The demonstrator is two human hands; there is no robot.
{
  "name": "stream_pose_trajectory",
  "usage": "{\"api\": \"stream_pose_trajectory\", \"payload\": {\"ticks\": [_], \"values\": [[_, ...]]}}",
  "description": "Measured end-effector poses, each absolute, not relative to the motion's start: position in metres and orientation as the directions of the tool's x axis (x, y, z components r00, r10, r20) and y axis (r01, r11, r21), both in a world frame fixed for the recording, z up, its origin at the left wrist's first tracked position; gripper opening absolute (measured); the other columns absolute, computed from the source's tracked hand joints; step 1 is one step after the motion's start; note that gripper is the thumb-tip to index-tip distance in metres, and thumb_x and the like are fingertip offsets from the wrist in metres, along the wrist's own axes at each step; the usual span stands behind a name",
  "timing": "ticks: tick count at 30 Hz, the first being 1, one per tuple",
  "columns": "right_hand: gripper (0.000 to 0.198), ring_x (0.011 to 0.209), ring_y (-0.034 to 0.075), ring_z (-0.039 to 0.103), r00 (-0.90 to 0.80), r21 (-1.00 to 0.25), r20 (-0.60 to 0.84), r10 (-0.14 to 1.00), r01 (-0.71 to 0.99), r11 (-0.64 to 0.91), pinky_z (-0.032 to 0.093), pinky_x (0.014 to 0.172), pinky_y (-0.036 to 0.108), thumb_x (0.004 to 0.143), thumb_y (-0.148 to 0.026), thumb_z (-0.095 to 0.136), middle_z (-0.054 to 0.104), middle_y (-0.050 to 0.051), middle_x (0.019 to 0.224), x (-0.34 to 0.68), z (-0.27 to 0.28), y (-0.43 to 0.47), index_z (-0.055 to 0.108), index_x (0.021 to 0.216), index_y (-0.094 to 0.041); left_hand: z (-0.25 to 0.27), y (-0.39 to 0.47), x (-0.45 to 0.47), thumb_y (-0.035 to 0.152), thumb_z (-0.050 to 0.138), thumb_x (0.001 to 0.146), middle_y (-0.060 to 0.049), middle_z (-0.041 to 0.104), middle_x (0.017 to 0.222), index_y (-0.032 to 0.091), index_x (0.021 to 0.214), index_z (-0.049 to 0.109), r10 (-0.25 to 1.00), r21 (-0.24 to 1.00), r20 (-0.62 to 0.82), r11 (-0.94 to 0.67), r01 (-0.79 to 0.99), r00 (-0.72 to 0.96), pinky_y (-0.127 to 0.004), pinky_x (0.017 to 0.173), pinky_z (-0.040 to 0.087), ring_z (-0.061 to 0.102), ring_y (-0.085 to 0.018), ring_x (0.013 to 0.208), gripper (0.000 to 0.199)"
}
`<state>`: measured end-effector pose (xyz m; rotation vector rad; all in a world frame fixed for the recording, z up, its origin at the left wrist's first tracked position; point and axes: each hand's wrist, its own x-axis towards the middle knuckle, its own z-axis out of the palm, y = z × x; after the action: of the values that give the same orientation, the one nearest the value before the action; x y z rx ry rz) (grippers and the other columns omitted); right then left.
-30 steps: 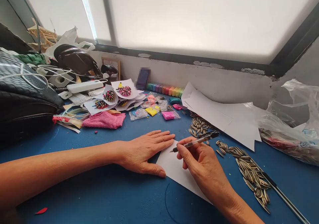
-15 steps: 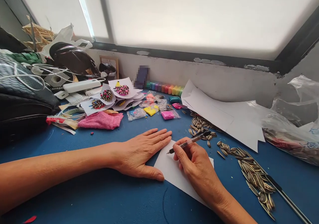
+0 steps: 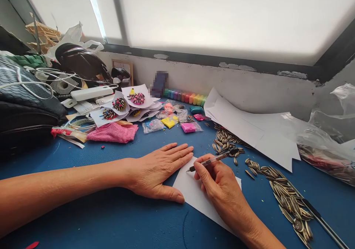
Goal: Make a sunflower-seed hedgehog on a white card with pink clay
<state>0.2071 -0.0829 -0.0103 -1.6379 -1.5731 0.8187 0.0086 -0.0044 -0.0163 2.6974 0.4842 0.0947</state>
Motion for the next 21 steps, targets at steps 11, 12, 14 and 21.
{"api": "stream_pose_trajectory", "payload": {"ticks": [11,12,14,21], "values": [[0.038,0.049,0.009,0.043,0.065,-0.865,-0.004,0.998,0.5,-0.036,0.037,0.046,0.021,0.089,-0.059,0.053,0.056,-0.004,0.062,0.2069,-0.0104,-0.0836,0.061,0.087,-0.022,-0.0179,-0.0041,0.0086,0.071,0.045,0.089,-0.012,0.011,0.162,0.014,0.156,0.017,0.34,0.38,0.013,-0.871,0.31,0.94,-0.048,0.122,0.003,0.002,-0.029,0.151,0.092],[0.038,0.05,0.009,0.044,0.067,-0.868,-0.007,0.998,0.495,-0.039,0.037,0.046,0.021,0.088,-0.059,0.054,0.056,-0.004,0.063,0.2074,-0.0103,-0.084,0.061,0.087,-0.022,-0.0177,-0.004,0.0086,0.071,0.045,0.089,-0.012,0.011,0.162,0.014,0.156,0.017,0.339,0.381,0.011,-0.871,0.31,0.941,-0.048,0.122,0.002,0.002,-0.029,0.151,0.092],[0.037,0.05,0.009,0.044,0.069,-0.875,-0.011,0.998,0.483,-0.043,0.037,0.046,0.021,0.088,-0.059,0.054,0.056,-0.004,0.064,0.2085,-0.0097,-0.0842,0.06,0.087,-0.022,-0.0172,-0.004,0.0087,0.07,0.045,0.089,-0.012,0.01,0.162,0.015,0.156,0.017,0.338,0.385,0.005,-0.869,0.31,0.941,-0.048,0.122,0.002,0.002,-0.029,0.151,0.092],[0.04,0.05,0.008,0.045,0.057,-0.904,-0.015,0.998,0.425,-0.038,0.036,0.044,0.021,0.087,-0.06,0.056,0.056,-0.003,0.066,0.2115,-0.0106,-0.0785,0.059,0.086,-0.02,-0.0171,-0.0048,0.0088,0.072,0.044,0.089,-0.013,0.008,0.162,0.015,0.157,0.017,0.348,0.389,-0.001,-0.864,0.321,0.937,-0.049,0.122,0.003,0.003,-0.03,0.151,0.093]]}}
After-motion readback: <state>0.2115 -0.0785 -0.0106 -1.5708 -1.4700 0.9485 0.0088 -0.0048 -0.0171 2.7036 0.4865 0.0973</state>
